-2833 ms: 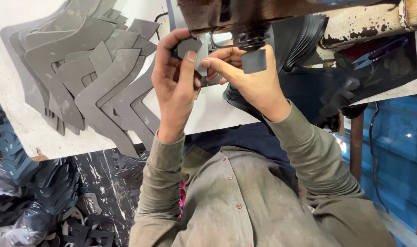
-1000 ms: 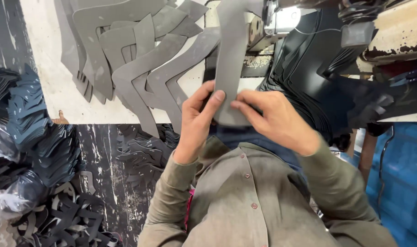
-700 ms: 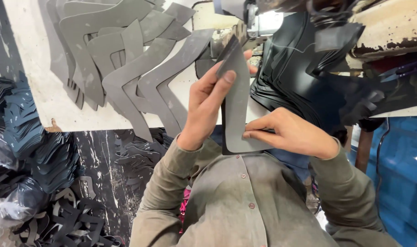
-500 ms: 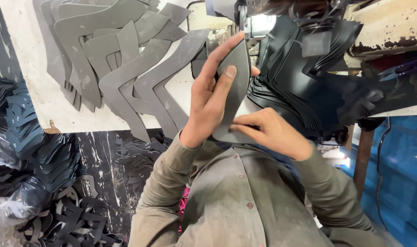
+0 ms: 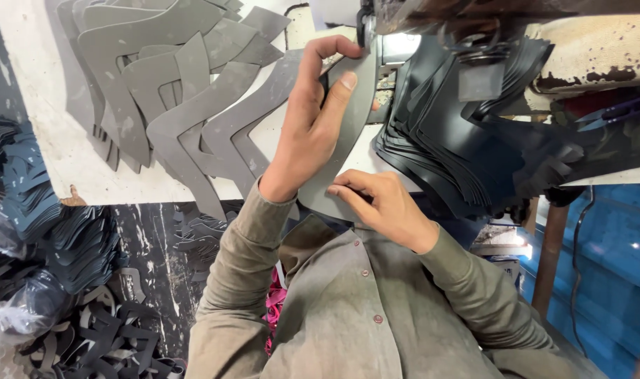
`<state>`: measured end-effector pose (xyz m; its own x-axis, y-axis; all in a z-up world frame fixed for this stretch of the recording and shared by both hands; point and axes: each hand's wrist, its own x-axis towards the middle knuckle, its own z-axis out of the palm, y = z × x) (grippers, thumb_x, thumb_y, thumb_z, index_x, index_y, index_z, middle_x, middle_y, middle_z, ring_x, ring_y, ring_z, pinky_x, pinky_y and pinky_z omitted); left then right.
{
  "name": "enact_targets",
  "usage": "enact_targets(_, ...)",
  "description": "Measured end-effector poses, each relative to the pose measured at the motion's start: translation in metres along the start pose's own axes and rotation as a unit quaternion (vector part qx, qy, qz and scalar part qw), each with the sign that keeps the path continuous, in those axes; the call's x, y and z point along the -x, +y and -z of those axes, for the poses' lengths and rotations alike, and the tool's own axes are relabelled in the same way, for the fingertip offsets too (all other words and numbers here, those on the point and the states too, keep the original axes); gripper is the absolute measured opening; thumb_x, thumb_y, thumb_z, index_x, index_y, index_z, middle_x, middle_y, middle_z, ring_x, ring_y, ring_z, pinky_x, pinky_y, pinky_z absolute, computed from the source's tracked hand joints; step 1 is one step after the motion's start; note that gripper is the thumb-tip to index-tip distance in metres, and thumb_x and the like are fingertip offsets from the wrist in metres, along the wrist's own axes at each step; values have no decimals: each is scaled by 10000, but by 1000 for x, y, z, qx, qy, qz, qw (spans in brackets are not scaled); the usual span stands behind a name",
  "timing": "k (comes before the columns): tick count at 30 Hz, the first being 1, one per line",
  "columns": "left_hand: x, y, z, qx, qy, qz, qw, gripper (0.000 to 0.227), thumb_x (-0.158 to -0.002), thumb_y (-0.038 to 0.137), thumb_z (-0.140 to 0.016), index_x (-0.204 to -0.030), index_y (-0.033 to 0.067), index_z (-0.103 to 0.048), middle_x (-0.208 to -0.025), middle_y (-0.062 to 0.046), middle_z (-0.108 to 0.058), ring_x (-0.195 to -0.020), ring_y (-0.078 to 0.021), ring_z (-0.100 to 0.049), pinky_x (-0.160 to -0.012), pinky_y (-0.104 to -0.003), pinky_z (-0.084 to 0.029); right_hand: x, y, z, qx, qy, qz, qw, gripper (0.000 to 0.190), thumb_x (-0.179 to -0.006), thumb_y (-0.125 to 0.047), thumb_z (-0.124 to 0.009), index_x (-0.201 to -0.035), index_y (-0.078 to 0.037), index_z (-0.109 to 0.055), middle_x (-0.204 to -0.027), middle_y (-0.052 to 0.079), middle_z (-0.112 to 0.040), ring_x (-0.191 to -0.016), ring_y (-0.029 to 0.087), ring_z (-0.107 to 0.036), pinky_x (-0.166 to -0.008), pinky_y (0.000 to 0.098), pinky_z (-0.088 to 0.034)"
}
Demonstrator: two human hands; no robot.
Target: Aligning and feeding shoe upper components into a stitching machine for assembly.
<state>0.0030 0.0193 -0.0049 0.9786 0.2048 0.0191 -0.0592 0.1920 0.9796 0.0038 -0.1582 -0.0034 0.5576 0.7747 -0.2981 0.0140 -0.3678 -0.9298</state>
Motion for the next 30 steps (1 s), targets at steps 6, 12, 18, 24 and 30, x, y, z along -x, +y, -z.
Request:
enact_targets(6,-19,-15,1,-11,36,-30,999,164,-1156,-7,-532,-1307,33,-484,-1206,-23,-521,-1012,-81,-451,-951,-200,-385,-4,-7,8,28,37,36,998,153,-990,-144,-661,-1029,-5,-712,-713,99,-662,-513,142,-569,-515,294,-461)
enact_targets(12,-11,0,4,-65,-8,-100,993,368,-1084,-35,-593,-1415,17,-444,-1365,-34,-525,-1317,-101,-490,-1178,-234,-372,-7,-11,19,54,54,79,994,139,-992,-129,-665,-1044,-10,-716,-778,124,-681,-556,182,-592,-546,302,-472)
enact_targets(18,-12,-15,-4,-42,43,-74,996,268,-1158,-15,-600,-1393,29,-480,-1242,-25,-584,-1115,-76,-543,-1032,-212,-460,-8,-15,39,67,43,94,992,140,-1006,-128,-655,-1061,-17,-720,-831,122,-705,-643,187,-657,-614,298,-502)
enact_targets(24,-10,-11,-13,-90,86,-80,989,233,-1188,19,-585,-1403,53,-500,-1185,-10,-633,-1045,-41,-571,-930,-203,-488,-12,-28,58,61,40,81,994,142,-1013,-121,-637,-1064,-12,-712,-856,106,-728,-672,173,-671,-627,283,-524)
enact_targets(30,29,2,-32,-183,137,-38,973,367,-1091,-11,-597,-1443,44,-511,-1343,-62,-648,-1039,-70,-551,-900,-227,-455,-20,-36,77,122,58,97,986,131,-1017,-127,-654,-1056,-16,-711,-869,105,-721,-662,177,-659,-612,285,-504)
